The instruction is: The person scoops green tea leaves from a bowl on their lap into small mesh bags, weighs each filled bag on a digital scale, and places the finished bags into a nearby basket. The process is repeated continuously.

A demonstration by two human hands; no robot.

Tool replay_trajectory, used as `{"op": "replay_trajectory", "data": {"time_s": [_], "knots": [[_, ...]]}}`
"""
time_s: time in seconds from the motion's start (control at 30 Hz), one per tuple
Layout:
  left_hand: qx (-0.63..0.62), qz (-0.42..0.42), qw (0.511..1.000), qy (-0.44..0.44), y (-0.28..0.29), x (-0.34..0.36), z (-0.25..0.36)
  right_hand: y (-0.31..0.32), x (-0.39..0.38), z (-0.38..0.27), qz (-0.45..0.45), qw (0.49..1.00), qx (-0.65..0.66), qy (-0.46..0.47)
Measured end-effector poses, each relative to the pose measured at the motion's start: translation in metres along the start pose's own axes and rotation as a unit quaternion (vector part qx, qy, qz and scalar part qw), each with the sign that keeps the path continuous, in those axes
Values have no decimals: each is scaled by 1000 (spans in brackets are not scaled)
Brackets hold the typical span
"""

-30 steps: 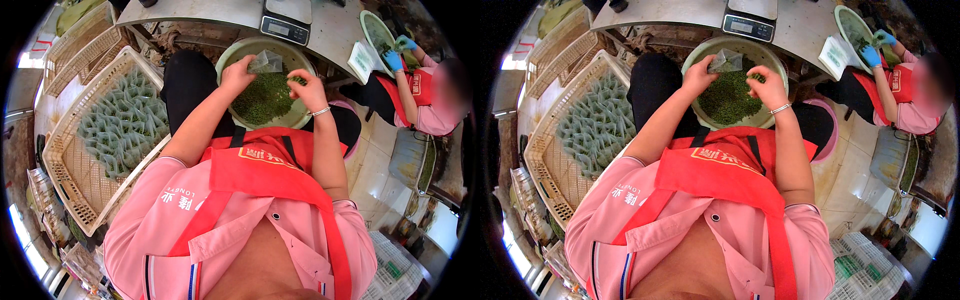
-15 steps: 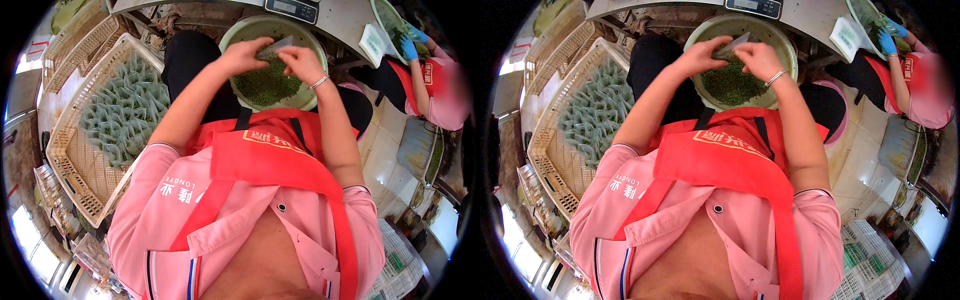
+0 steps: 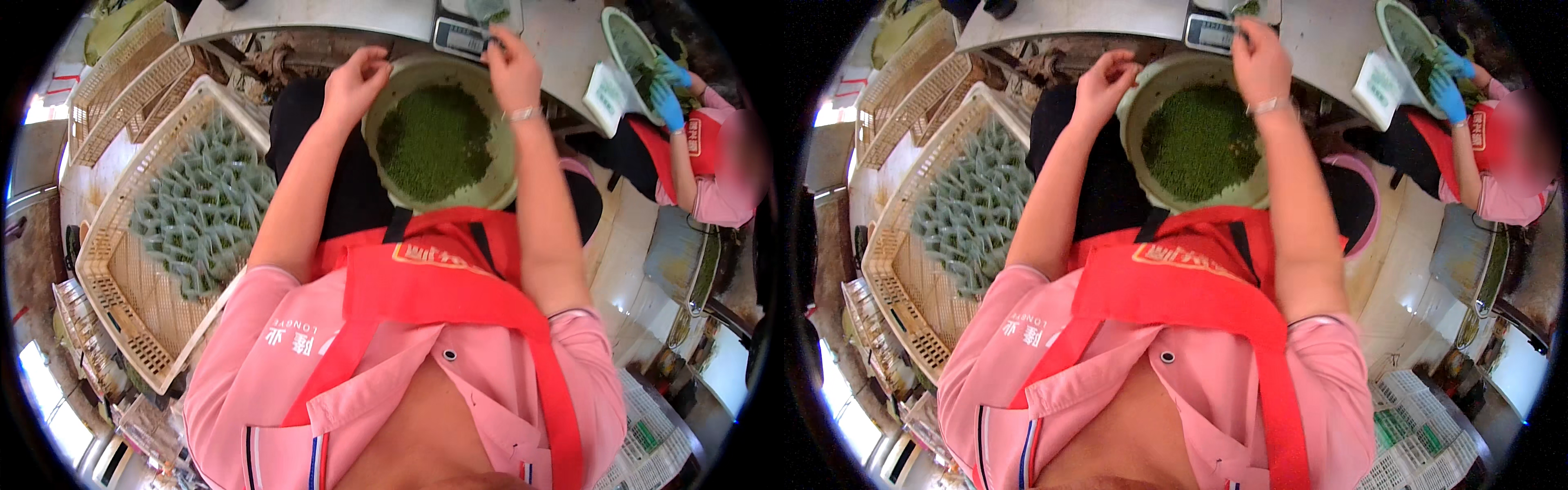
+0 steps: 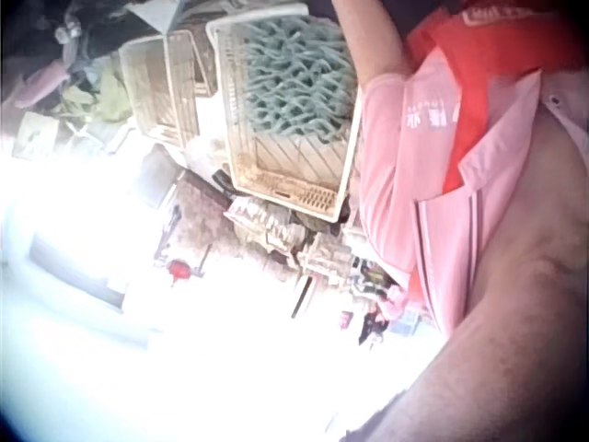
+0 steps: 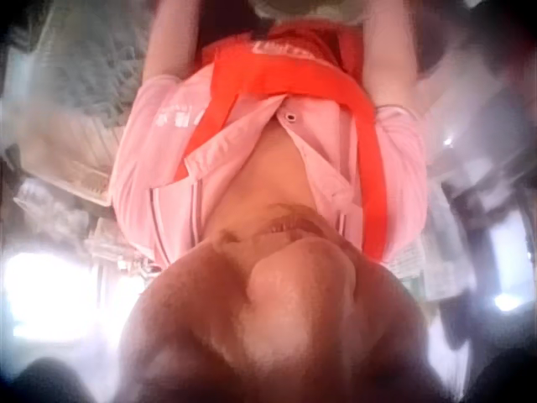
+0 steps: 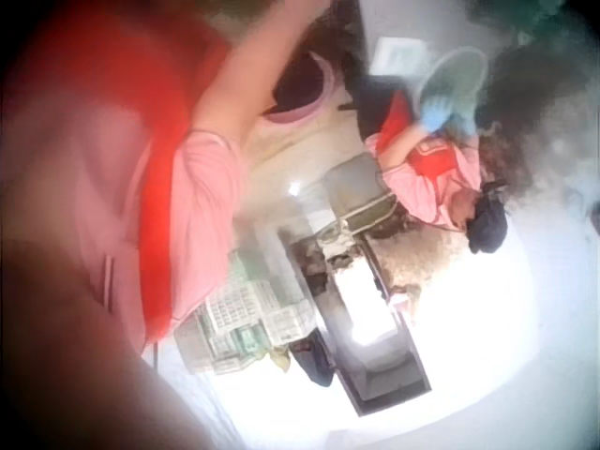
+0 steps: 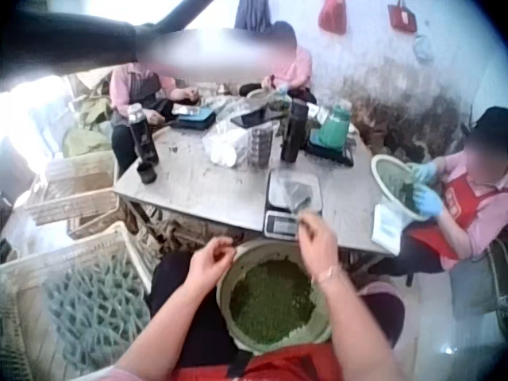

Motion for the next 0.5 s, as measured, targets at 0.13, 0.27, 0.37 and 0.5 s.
{"op": "replay_trajectory", "data": {"time_s": [0.13,0.27,0.37,0.5], "knots": [[-27,-10,999,27,-12,7,-9,-23,-93,9,-90,992,15,-84],[37,-24,999,-6,-23,2,-4,-69,-196,31,-375,913,-149,-59],[103,-47,991,-70,-27,-9,8,-80,-253,42,-446,865,-225,56],[143,-58,981,-116,-29,-15,10,-85,-276,82,-486,853,-190,-21]]}}
Point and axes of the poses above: each hand's wrist, its own x-axis towards the middle knuckle, its own y-axis out of the back of the hand, z = x × y, the point moved 6 cm from there along x, towards the middle knuckle, and after that the axes turned 15 degrees about z, right-handed, at the moved point
